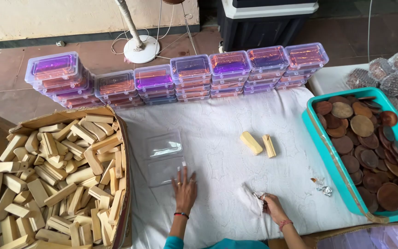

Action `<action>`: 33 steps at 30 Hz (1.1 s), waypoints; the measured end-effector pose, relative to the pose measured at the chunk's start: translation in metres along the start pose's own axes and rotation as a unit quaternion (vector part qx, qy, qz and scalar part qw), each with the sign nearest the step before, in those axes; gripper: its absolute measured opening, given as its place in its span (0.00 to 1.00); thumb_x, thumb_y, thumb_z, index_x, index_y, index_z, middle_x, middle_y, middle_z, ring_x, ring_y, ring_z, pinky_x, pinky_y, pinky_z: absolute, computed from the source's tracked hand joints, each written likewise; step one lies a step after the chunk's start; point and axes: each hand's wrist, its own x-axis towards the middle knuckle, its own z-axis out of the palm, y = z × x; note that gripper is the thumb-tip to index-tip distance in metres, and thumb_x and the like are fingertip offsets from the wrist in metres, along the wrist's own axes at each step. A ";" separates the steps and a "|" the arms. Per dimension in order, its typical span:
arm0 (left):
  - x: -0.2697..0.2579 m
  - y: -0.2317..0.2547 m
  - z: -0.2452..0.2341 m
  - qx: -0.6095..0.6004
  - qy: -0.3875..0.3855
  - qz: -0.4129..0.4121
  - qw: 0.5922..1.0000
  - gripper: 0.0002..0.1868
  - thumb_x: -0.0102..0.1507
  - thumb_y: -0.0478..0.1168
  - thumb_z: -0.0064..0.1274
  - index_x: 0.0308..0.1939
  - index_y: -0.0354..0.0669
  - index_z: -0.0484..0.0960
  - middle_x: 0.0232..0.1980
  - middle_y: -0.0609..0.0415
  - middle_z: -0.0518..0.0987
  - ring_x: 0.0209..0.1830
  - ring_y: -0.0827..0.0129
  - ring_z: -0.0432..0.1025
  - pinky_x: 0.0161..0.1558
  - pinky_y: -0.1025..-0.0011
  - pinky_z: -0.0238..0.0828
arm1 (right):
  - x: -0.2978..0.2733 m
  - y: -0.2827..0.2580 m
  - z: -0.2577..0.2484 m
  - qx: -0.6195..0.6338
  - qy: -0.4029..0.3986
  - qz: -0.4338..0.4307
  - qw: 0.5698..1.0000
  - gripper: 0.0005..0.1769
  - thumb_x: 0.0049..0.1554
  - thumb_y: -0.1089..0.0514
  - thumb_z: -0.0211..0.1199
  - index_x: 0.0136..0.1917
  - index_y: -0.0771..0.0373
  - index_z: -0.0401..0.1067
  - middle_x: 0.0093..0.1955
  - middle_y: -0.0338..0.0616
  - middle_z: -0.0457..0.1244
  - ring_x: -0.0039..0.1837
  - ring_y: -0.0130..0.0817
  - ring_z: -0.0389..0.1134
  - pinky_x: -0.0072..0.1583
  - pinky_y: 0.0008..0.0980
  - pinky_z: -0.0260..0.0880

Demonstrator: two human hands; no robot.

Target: Cleaning and wrapping wooden blocks before placing them into a plastic container.

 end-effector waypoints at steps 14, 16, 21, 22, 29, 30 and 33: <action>-0.163 0.006 -0.031 -0.079 0.009 -0.122 0.989 0.30 0.64 0.46 0.49 0.71 0.58 0.68 0.78 0.48 0.57 0.76 0.50 0.53 0.73 0.51 0.46 | -0.006 -0.005 0.009 -0.046 0.028 0.007 0.999 0.11 0.60 0.56 0.57 0.43 0.66 0.74 0.35 0.41 0.63 0.36 0.30 0.62 0.39 0.34 0.67; -0.163 0.011 -0.034 -0.078 0.018 -0.135 0.988 0.30 0.64 0.45 0.48 0.72 0.60 0.68 0.78 0.50 0.58 0.77 0.51 0.53 0.74 0.52 0.47 | -0.002 -0.006 0.009 -0.051 0.025 -0.023 0.998 0.12 0.60 0.56 0.57 0.42 0.66 0.74 0.35 0.40 0.62 0.35 0.29 0.61 0.38 0.33 0.65; -0.185 0.022 -0.041 -0.077 0.042 -0.154 0.984 0.30 0.65 0.44 0.47 0.73 0.58 0.67 0.78 0.49 0.60 0.78 0.51 0.53 0.74 0.52 0.46 | -0.014 -0.005 0.020 -0.039 0.030 -0.013 0.999 0.09 0.59 0.58 0.55 0.43 0.63 0.74 0.36 0.41 0.66 0.35 0.32 0.66 0.38 0.33 0.68; -0.194 0.024 -0.044 -0.075 0.041 -0.165 0.983 0.30 0.65 0.44 0.47 0.73 0.58 0.67 0.78 0.49 0.60 0.78 0.51 0.53 0.74 0.52 0.46 | -0.015 0.001 0.018 -0.046 0.024 -0.007 0.999 0.09 0.59 0.58 0.55 0.43 0.63 0.74 0.36 0.41 0.66 0.35 0.32 0.66 0.38 0.33 0.68; -0.251 0.046 -0.057 -0.095 0.060 -0.238 0.965 0.30 0.64 0.42 0.50 0.72 0.56 0.69 0.77 0.47 0.62 0.78 0.50 0.54 0.74 0.51 0.47 | -0.032 0.012 0.023 -0.074 -0.010 -0.190 0.979 0.10 0.60 0.60 0.55 0.45 0.67 0.75 0.39 0.36 0.64 0.40 0.25 0.62 0.42 0.27 0.64; -0.263 0.049 -0.058 -0.107 0.061 -0.245 0.962 0.30 0.63 0.42 0.52 0.71 0.55 0.70 0.76 0.45 0.63 0.77 0.49 0.55 0.73 0.50 0.49 | -0.040 0.007 0.028 -0.050 -0.001 -0.180 0.982 0.11 0.59 0.61 0.53 0.48 0.65 0.76 0.41 0.34 0.66 0.41 0.23 0.63 0.44 0.25 0.64; -0.301 0.059 -0.071 -0.166 0.115 -0.320 0.926 0.28 0.62 0.40 0.55 0.67 0.50 0.72 0.75 0.42 0.64 0.72 0.48 0.61 0.68 0.53 0.59 | -0.023 0.026 0.006 -0.043 -0.032 -0.163 0.985 0.10 0.59 0.62 0.54 0.49 0.68 0.75 0.42 0.36 0.63 0.42 0.23 0.62 0.43 0.27 0.66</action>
